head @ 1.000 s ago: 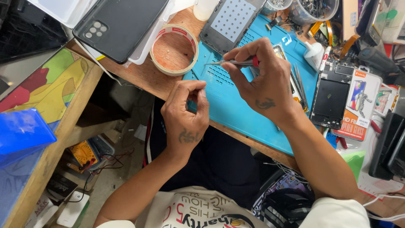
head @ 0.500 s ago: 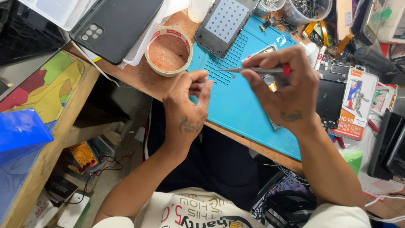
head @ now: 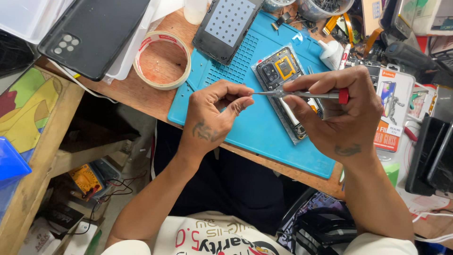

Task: The person uses a screwdriver to remove screws from a disassembled smartphone placed on a blue anti-static mat. Screws are collected and placed on the mat. The person continues to unscrew multiple fasteners from the phone's internal frame.

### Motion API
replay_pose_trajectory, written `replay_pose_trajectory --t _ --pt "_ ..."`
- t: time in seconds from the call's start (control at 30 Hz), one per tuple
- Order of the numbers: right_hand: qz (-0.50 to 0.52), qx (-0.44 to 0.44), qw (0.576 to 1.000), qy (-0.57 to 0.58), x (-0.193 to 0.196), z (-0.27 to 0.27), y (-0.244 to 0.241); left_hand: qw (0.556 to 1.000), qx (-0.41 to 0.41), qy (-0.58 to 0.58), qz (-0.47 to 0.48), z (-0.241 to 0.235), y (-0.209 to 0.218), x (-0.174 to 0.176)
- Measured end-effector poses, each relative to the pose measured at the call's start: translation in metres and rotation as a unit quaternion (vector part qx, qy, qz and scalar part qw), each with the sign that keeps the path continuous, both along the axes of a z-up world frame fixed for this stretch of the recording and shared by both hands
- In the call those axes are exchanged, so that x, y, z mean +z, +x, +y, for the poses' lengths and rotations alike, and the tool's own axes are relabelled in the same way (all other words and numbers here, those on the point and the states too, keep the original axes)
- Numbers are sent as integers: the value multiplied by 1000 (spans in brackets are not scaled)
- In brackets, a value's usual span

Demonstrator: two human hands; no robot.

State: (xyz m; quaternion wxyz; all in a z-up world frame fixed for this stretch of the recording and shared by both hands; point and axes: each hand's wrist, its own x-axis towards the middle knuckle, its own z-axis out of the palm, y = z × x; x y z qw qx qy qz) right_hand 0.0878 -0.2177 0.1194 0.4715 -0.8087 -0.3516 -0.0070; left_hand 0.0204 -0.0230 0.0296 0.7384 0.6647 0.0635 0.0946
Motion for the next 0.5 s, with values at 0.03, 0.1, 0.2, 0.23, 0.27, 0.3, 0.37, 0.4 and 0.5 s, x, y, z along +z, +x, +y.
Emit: replay_pose_trajectory --t 0.03,0.1,0.2,0.23,0.27,0.3,0.37,0.4,0.5 --pt "3 7 1000 5 0 0 0 1000 1 -3 7 0 0 -1" --pt "9 18 1000 15 0 0 0 1000 1 -11 21 0 -1 -2" --pt "-18 11 1000 -14 1 0 -1 1000 -2 -9 17 0 -1 -5" --pt "-14 10 1000 -14 1 0 -1 1000 -3 -9 5 1 -1 -6" --pt "-12 8 1000 -15 1 0 -1 1000 -6 -10 -8 1 -1 -6" --pt "-9 7 1000 -15 1 0 -2 1000 -8 -10 -21 1 -1 -7" --pt "6 6 1000 -4 2 0 -3 1000 -9 -13 -23 1 -1 -7" --pt "13 5 1000 2 1 0 -4 1000 -9 -15 -25 1 -1 -7" --pt "17 11 1000 11 2 1 -4 1000 -6 -1 -18 1 -2 -6"
